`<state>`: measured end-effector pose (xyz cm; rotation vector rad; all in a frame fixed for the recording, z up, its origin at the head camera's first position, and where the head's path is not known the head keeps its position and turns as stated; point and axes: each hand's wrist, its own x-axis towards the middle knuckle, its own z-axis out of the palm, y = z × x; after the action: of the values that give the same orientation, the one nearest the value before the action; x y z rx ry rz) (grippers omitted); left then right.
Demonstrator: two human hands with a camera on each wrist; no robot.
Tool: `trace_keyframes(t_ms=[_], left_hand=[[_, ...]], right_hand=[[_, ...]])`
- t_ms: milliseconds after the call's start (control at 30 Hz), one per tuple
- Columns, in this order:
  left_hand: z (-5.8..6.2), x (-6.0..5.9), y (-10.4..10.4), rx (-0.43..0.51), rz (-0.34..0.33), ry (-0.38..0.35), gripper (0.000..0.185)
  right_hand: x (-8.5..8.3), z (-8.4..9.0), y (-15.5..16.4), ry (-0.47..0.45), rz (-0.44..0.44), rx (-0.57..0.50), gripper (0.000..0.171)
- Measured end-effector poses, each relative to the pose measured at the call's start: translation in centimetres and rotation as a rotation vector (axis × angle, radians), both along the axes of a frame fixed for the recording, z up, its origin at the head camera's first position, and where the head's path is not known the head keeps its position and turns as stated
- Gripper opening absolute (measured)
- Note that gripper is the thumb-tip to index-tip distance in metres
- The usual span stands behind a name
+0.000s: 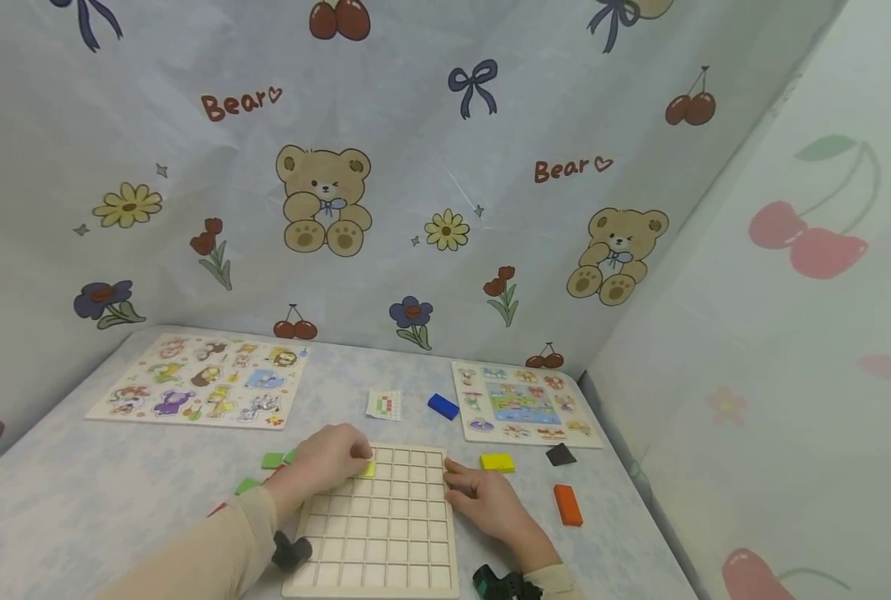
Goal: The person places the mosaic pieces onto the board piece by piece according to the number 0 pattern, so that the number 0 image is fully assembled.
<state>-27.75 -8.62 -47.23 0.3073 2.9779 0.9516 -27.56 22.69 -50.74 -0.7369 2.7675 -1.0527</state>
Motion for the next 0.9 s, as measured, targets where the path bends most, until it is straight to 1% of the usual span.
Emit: trace_keyframes(t_ms=[67, 133, 233, 300, 367, 433, 500, 600, 667, 733, 800, 900], left_hand=[[0.6, 0.1, -0.8, 0.026, 0.034, -0.016, 0.009], [1.5, 0.2, -2.1, 0.057, 0.073, -0.027, 0.012], [2.9, 0.2, -4.6, 0.099, 0.094, -0.023, 0.016], [3.6, 0.2, -6.3, 0.112, 0.108, -0.032, 0.018], [4.0, 0.1, -7.8, 0.116, 0.119, -0.048, 0.021], [4.1, 0.1, -8.9, 0.101, 0.137, -0.074, 0.023], [3.9, 0.3, -9.6, 0.082, 0.153, -0.127, 0.023], [3.3, 0.8, -10.2, 0.037, 0.168, -0.204, 0.018], [2.7, 1.3, -10.3, 0.004, 0.171, -0.24, 0.014], [2.1, 1.7, -10.5, -0.019, 0.16, -0.245, 0.01], [1.6, 1.9, -10.5, -0.041, 0.147, -0.233, 0.01], [1.3, 2.1, -10.5, -0.058, 0.137, -0.225, 0.011]], right_hand=[[0.0, 0.0, 0.0, -0.004, 0.0, 0.003, 0.039], [-0.1, 0.0, 0.0, -0.01, -0.002, 0.002, 0.039], [-0.1, 0.0, -0.1, -0.016, -0.005, 0.003, 0.04], [-0.1, 0.0, -0.1, -0.011, -0.005, 0.004, 0.04], [-0.1, 0.0, -0.1, -0.006, -0.004, 0.01, 0.04], [0.0, 0.0, 0.0, -0.002, -0.005, 0.012, 0.039], [0.1, 0.1, 0.0, 0.0, -0.005, 0.005, 0.039], [0.2, 0.1, 0.1, 0.002, -0.003, 0.0, 0.038], [0.2, 0.1, 0.0, 0.006, -0.004, 0.001, 0.038], [0.2, 0.1, 0.0, 0.009, -0.006, 0.004, 0.038], [0.2, 0.1, 0.0, 0.01, -0.007, 0.002, 0.038], [0.2, 0.1, -0.1, 0.01, -0.006, 0.0, 0.038]])
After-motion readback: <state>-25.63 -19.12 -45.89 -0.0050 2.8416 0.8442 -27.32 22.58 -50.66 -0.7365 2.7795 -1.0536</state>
